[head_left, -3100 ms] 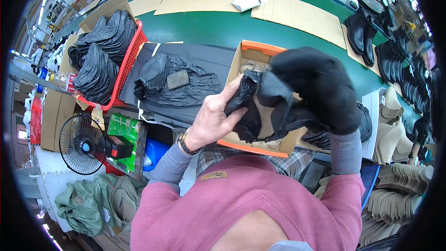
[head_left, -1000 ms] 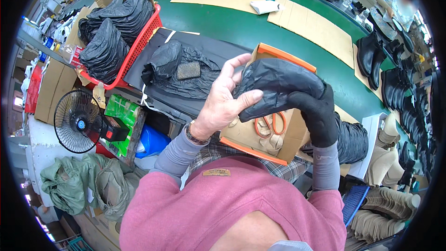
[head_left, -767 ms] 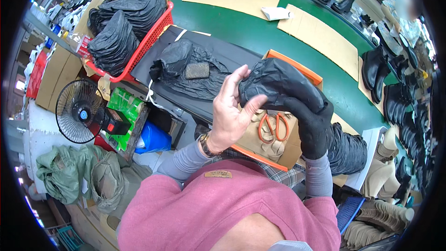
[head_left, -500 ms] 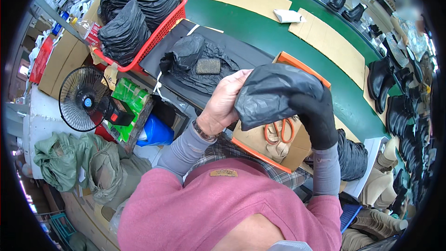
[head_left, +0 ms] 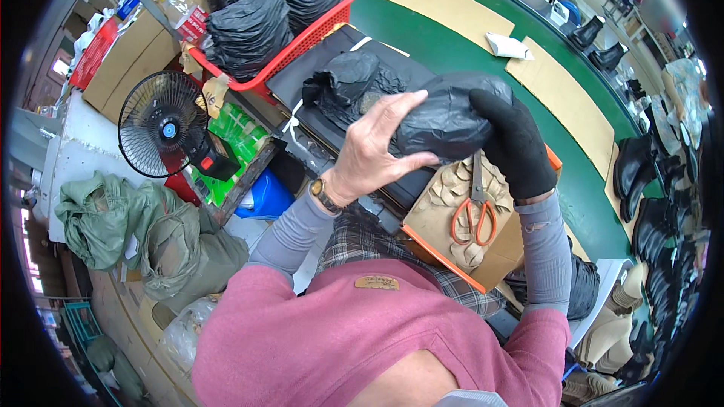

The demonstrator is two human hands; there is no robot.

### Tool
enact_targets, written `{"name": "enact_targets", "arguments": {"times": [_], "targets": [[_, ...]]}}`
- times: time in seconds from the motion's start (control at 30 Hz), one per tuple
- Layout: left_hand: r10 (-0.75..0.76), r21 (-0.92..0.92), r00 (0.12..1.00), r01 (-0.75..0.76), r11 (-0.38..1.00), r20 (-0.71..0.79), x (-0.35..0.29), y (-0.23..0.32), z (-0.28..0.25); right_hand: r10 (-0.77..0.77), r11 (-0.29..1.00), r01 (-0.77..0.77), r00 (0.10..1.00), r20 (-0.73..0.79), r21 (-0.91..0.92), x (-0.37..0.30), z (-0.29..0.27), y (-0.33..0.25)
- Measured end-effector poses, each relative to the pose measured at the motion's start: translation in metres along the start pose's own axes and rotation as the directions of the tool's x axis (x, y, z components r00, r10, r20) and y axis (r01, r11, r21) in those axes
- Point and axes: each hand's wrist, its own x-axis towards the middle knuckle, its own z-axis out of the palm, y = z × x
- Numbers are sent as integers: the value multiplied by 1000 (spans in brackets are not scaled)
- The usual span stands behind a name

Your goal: The recorder is manufacturing shoes by trimming excess black material from the edges of shoe components using scissors and organizing them into stacks.

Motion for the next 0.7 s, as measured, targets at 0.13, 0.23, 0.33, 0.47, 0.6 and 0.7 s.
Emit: {"name": "enact_targets", "arguments": {"times": [0.13,0.23,0.33,0.47,0.6,0.7], "targets": [[57,110,998,-58,992,5,20,-8,-33,-91,996,92,995,-26,21,23,20,15],[84,166,995,-75,983,-48,55,-12,-62,-102,980,113,992,-76,163,68,36,23],[-8,225,986,46,973,-165,78,-36,-86,-119,993,118,991,-54,-23,106,44,19],[-31,378,994,67,923,-102,65,-86,-94,544,473,-590,780,310,654,99,63,19],[-131,444,989,149,884,-72,31,-114,-66,631,287,-672,669,392,683,70,68,21],[-243,477,970,222,850,-19,3,-127,-49,663,326,-657,671,330,680,57,57,7]]}}
